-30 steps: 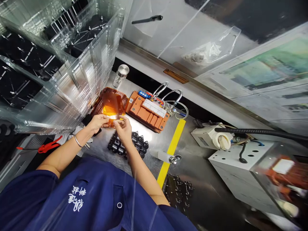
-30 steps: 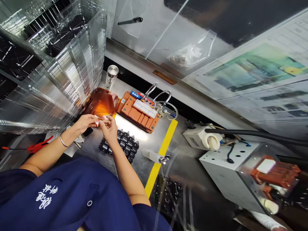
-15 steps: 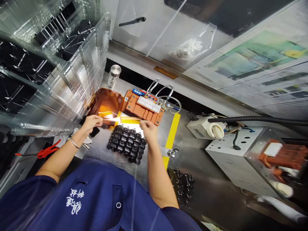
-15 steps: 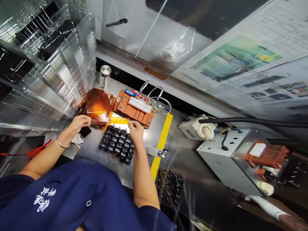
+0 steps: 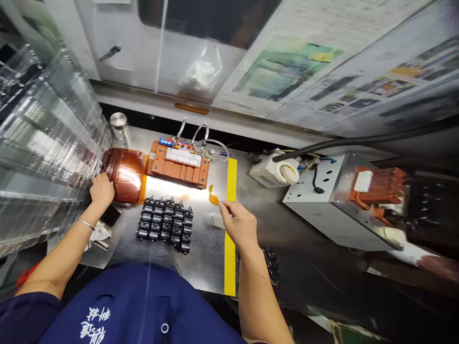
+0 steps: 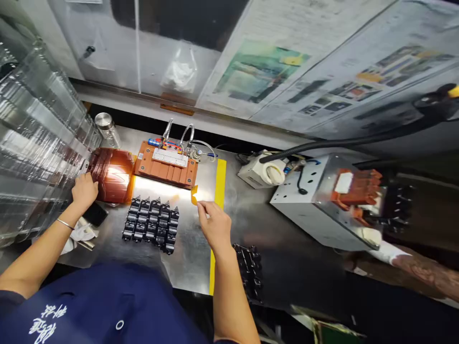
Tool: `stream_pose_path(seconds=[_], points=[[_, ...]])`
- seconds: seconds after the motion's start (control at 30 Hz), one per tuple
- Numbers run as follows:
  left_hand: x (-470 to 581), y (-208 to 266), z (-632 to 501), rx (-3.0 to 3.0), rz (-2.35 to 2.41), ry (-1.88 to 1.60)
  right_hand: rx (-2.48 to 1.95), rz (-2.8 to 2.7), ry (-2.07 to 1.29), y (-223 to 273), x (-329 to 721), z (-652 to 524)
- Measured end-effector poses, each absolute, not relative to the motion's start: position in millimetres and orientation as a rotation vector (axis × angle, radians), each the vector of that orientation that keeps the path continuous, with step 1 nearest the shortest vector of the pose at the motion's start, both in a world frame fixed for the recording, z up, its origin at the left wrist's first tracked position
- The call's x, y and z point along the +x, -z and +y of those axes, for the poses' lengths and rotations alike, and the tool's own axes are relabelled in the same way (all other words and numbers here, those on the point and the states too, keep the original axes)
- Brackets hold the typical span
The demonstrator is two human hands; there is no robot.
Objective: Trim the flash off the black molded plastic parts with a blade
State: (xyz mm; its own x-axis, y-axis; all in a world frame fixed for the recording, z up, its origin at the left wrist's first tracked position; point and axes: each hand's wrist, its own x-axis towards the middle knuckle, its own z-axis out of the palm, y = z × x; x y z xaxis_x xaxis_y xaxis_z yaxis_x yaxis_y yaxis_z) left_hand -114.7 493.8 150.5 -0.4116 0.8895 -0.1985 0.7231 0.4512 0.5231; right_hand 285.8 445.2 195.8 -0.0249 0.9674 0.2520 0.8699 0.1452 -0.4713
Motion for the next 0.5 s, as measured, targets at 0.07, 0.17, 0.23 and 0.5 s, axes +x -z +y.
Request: stream_pose_path(seconds=[0.07, 0.17, 0.23, 0.5], points=[[-61.4, -156.6, 518.9, 1.774, 2.062, -0.384, -1.678, -2.021, -0.185, -194.0, 294.4, 445.6], [52.2, -149.7, 569.0, 2.128, 1.565, -0.237, -1.576, -2.111, -0.144, -191.0, 299.7, 451.3], [133.5, -137.1, 606.5, 2.194, 1.394, -0.192, -1.518, -2.142, -0.152, -191.2, 301.1, 456.2], [305.5, -99.6, 721.4, 2.274, 1.026, -0.299, -1.485, -2.043, -0.340, -191.6, 323.7, 464.2]])
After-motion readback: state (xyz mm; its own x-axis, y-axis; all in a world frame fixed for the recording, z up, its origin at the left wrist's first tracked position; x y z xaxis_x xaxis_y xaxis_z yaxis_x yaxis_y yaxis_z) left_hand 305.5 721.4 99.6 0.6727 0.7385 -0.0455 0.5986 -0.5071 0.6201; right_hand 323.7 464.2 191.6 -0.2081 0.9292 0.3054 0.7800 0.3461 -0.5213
